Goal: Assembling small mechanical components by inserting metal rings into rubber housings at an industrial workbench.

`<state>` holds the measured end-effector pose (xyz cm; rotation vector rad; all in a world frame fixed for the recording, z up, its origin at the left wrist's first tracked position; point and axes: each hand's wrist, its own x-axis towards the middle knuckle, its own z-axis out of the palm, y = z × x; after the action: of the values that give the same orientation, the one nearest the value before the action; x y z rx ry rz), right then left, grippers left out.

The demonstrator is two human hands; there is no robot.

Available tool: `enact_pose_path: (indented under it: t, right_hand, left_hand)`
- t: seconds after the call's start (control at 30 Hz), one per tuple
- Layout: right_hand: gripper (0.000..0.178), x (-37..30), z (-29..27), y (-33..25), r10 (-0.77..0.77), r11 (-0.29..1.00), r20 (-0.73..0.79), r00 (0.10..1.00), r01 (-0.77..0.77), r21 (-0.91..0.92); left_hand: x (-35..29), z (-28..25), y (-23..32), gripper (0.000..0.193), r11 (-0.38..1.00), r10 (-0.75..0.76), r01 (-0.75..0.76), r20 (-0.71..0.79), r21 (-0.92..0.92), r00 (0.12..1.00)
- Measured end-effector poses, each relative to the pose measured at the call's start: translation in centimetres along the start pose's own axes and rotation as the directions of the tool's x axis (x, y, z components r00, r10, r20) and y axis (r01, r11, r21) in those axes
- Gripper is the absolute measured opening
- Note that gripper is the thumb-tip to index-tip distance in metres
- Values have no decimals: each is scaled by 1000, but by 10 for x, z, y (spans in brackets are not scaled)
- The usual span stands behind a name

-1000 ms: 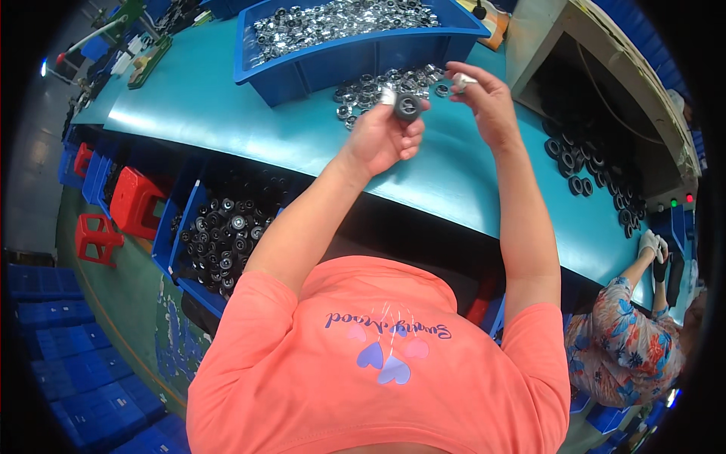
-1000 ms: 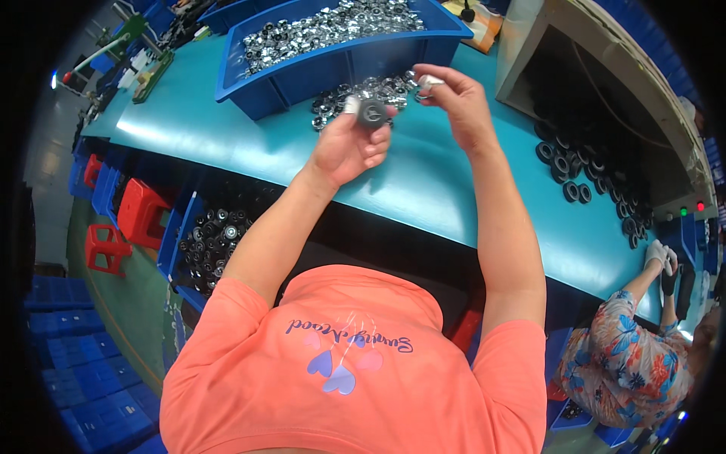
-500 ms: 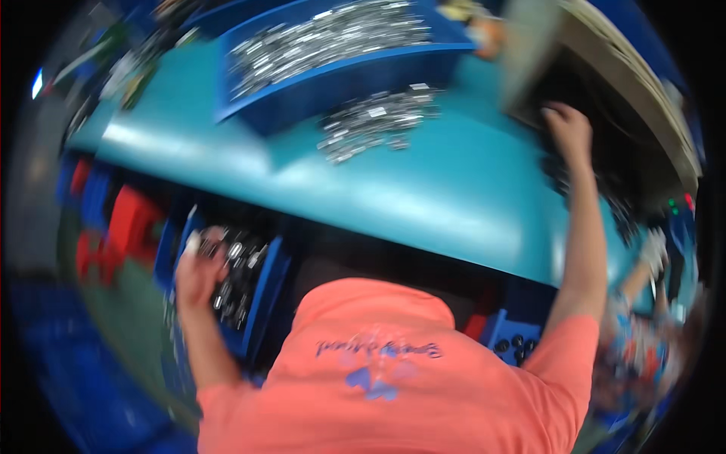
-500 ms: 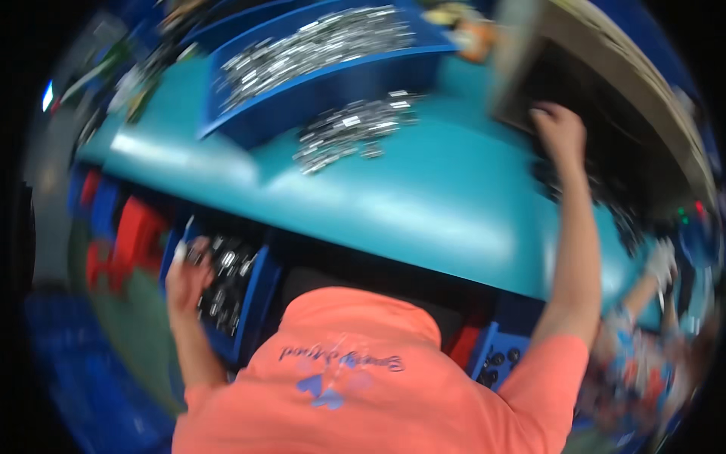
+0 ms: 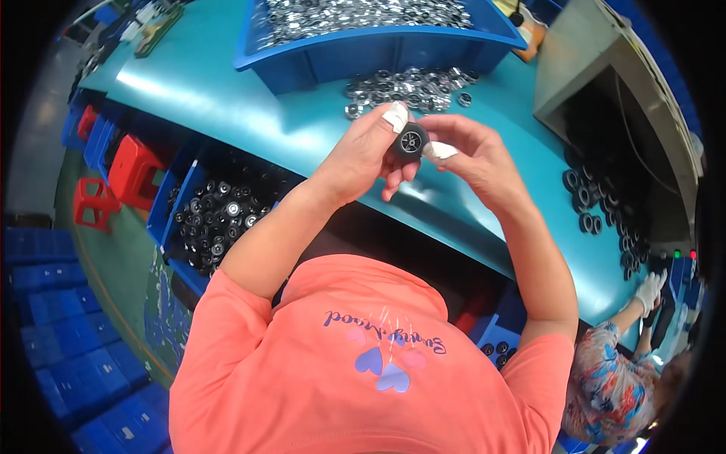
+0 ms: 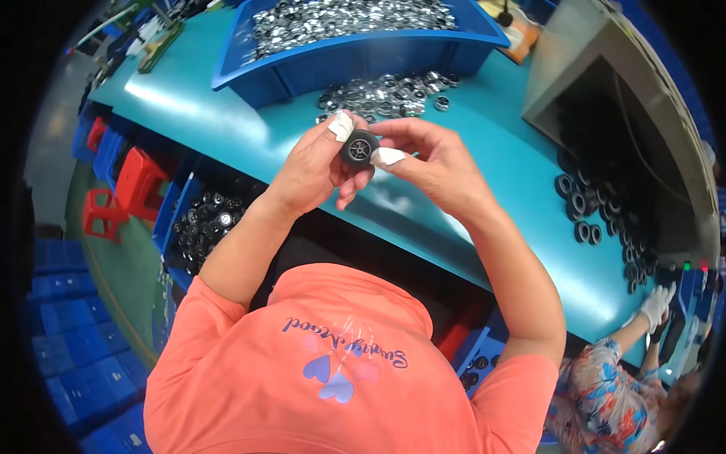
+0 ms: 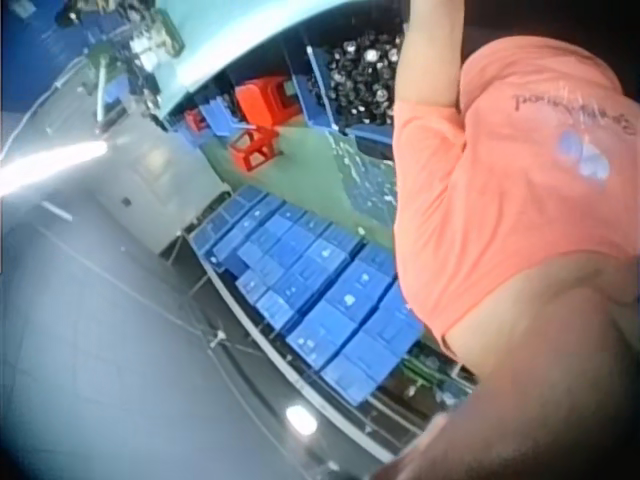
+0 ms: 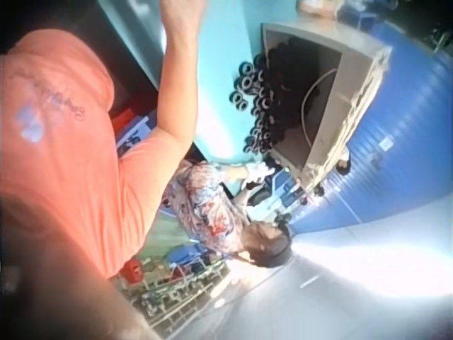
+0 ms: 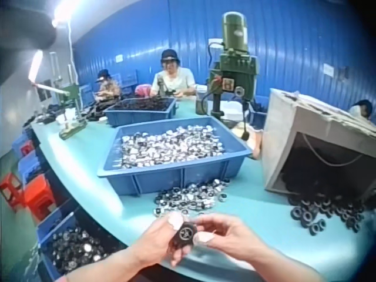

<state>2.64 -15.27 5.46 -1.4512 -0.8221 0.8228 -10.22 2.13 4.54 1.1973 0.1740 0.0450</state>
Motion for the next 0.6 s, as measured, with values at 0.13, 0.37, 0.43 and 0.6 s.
enact_pose_path:
  t: [0.13,0.37,0.43,0.6]
  right_hand:
    - [36,-10,-6,8,17,996,-104,994,-8,86]
    - [34,-8,-8,19,19,993,-74,997,-10,119]
    - [35,-9,-6,27,51,979,-59,997,-38,199]
    - [37,-6,-3,37,88,938,-38,995,-70,339]
  left_hand:
    - [16,15,-9,41,978,74,-66,-30,196,997]
    - [25,19,-24,34,875,284,-227,-73,428,956]
    - [22,20,-29,32,919,238,-190,-103,347,966]
    - [13,24,-27,30,971,134,-99,-156,215,979]
